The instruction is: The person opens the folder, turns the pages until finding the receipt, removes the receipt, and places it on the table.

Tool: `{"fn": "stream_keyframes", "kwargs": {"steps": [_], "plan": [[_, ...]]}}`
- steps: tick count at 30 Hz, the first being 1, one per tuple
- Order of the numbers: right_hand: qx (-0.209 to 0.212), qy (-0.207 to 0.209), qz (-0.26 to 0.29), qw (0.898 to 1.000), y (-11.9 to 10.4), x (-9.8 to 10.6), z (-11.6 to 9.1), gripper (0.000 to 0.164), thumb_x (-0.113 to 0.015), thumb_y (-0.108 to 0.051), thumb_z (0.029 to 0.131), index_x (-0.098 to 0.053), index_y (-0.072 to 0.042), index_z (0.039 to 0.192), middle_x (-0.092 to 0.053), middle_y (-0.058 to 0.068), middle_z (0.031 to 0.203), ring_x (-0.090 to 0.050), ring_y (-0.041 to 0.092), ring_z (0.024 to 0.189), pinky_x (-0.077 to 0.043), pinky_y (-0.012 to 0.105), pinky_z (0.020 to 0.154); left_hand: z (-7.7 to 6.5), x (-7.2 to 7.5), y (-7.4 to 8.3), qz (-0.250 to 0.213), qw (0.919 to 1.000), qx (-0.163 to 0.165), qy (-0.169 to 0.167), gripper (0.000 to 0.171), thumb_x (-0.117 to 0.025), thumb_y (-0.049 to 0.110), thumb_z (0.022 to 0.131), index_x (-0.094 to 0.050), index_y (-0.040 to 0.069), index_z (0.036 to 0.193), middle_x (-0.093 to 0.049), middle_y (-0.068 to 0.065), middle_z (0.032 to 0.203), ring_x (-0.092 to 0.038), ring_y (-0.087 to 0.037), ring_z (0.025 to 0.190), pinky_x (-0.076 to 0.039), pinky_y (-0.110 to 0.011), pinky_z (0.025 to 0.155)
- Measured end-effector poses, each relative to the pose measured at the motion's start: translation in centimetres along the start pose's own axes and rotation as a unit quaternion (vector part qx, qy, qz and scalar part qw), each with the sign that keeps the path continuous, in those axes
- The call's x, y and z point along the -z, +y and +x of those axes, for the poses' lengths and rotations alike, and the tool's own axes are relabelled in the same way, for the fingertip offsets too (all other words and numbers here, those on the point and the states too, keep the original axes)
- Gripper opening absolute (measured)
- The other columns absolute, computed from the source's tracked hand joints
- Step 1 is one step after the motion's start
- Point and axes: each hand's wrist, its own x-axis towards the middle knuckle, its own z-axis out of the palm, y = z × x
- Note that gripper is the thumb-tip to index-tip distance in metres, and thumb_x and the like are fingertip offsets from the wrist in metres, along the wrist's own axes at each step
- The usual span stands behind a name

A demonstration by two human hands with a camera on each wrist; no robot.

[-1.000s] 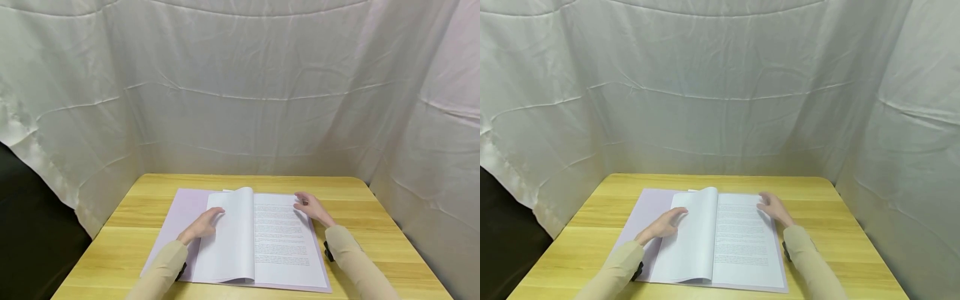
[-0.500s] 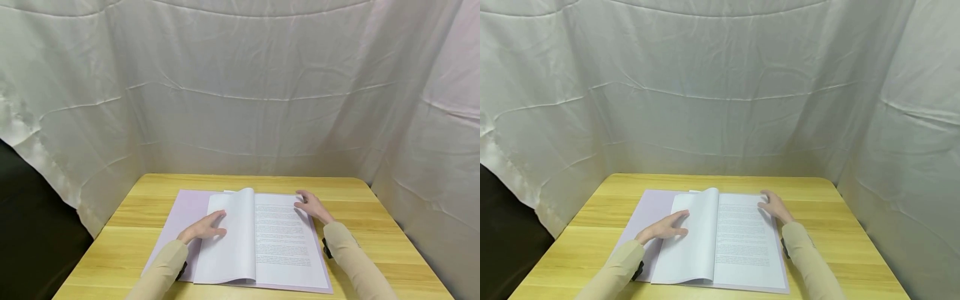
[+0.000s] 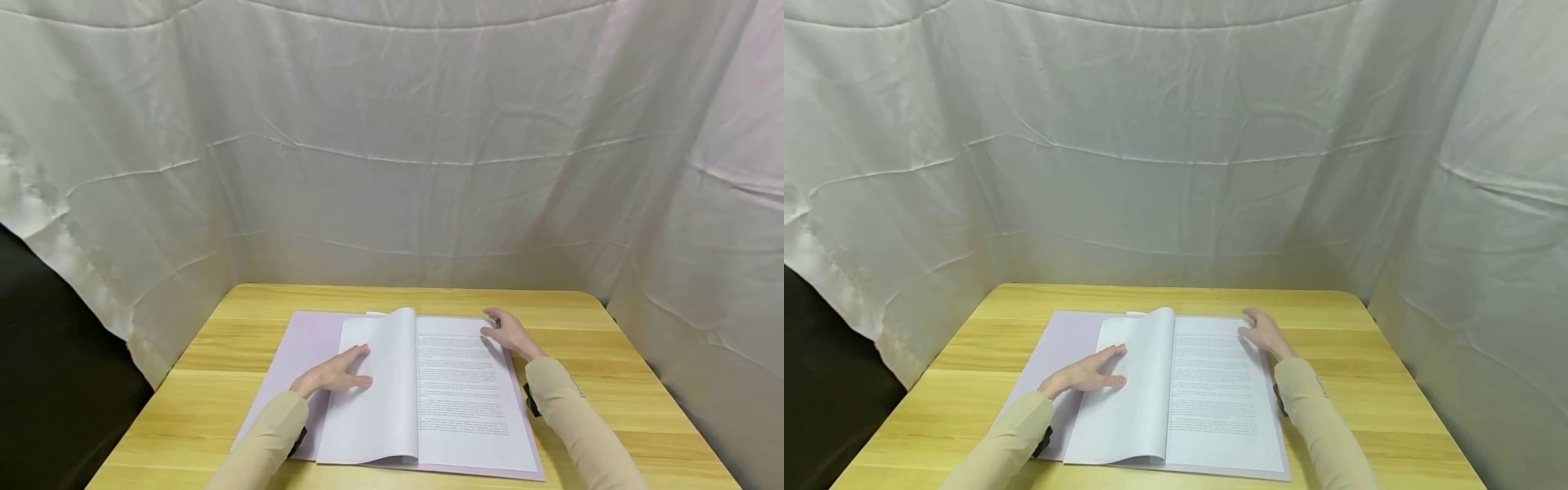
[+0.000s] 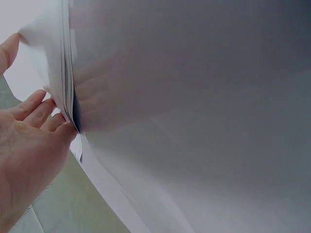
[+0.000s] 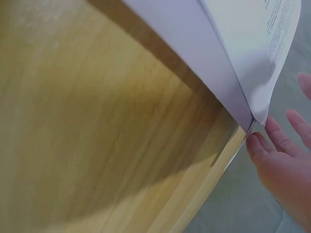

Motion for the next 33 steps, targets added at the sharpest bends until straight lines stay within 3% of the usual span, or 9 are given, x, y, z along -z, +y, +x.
{"fn": "stream_keyframes", "kwargs": {"steps": [5, 11, 16, 19, 23, 27, 33], "plan": [[-0.004, 0.005, 0.005, 1.000, -0.3, 0.1, -0.1, 0.059, -0.062, -0.014, 0.095, -0.041, 0.008, 0.146, -0.045, 0.037, 0.145, -0.043, 0.056, 0.134, -0.036, 0.066, 0.114, 0.0, 0.0, -0.1, -0.001, 1.0000, -0.003, -0.003, 0.077, -0.066, 0.033, 0.097, -0.031, -0.005, 0.154, -0.026, -0.027, 0.163, -0.021, -0.047, 0.153, -0.019, -0.062, 0.125], [0.013, 0.041, 0.009, 0.999, -0.3, 0.0, -0.1, 0.054, -0.063, -0.009, 0.093, -0.047, 0.008, 0.142, -0.051, 0.035, 0.139, -0.047, 0.052, 0.131, -0.039, 0.064, 0.113, 0.0, 0.0, 0.0, -0.003, 1.0000, -0.001, -0.001, 0.077, -0.066, 0.034, 0.096, -0.031, -0.004, 0.154, -0.025, -0.027, 0.164, -0.021, -0.047, 0.153, -0.020, -0.062, 0.125], [0.003, 0.068, 0.017, 0.998, -0.2, -0.3, 0.0, 0.056, -0.062, -0.006, 0.090, -0.047, 0.006, 0.143, -0.052, 0.036, 0.138, -0.053, 0.048, 0.125, -0.046, 0.061, 0.107, 0.0, 0.0, -0.1, -0.002, 1.0000, 0.005, -0.001, 0.078, -0.066, 0.035, 0.096, -0.031, -0.003, 0.155, -0.025, -0.026, 0.164, -0.021, -0.046, 0.153, -0.020, -0.061, 0.125], [-0.007, 0.089, 0.027, 0.996, -0.2, -0.4, 0.1, 0.060, -0.063, -0.005, 0.089, -0.044, 0.006, 0.145, -0.063, 0.032, 0.121, -0.061, 0.039, 0.106, -0.054, 0.047, 0.093, 0.0, 0.0, 0.0, -0.002, 1.0000, 0.010, -0.001, 0.079, -0.067, 0.035, 0.096, -0.031, -0.002, 0.155, -0.025, -0.025, 0.164, -0.021, -0.045, 0.153, -0.021, -0.061, 0.125], [-0.013, 0.103, 0.063, 0.993, -0.5, -0.3, -0.1, 0.061, -0.067, -0.006, 0.091, -0.042, 0.008, 0.145, -0.069, 0.029, 0.106, -0.063, 0.027, 0.087, -0.050, 0.028, 0.074, 0.0, 0.0, 0.0, -0.001, 0.9999, 0.011, 0.000, 0.079, -0.067, 0.036, 0.096, -0.031, -0.001, 0.155, -0.025, -0.025, 0.165, -0.022, -0.045, 0.153, -0.022, -0.060, 0.125], [-0.007, 0.071, 0.111, 0.991, -0.6, -0.1, -0.8, 0.051, -0.069, -0.013, 0.094, -0.053, 0.009, 0.137, -0.068, 0.033, 0.118, -0.071, 0.027, 0.090, -0.056, 0.026, 0.070, 0.0, 0.0, 0.1, -0.005, 0.9999, 0.010, 0.002, 0.080, -0.066, 0.038, 0.096, -0.030, -0.002, 0.155, -0.028, -0.025, 0.164, -0.024, -0.044, 0.153, -0.022, -0.059, 0.125], [0.005, -0.023, 0.201, 0.979, -0.5, 0.9, -2.4, 0.048, -0.066, -0.020, 0.098, -0.055, 0.009, 0.135, -0.073, 0.029, 0.109, -0.073, 0.018, 0.077, -0.061, 0.029, 0.064, 0.0, -0.1, 0.2, -0.019, 0.9998, -0.001, 0.007, 0.082, -0.065, 0.038, 0.097, -0.027, -0.005, 0.155, -0.030, -0.025, 0.163, -0.024, -0.044, 0.152, -0.022, -0.059, 0.125]]}}
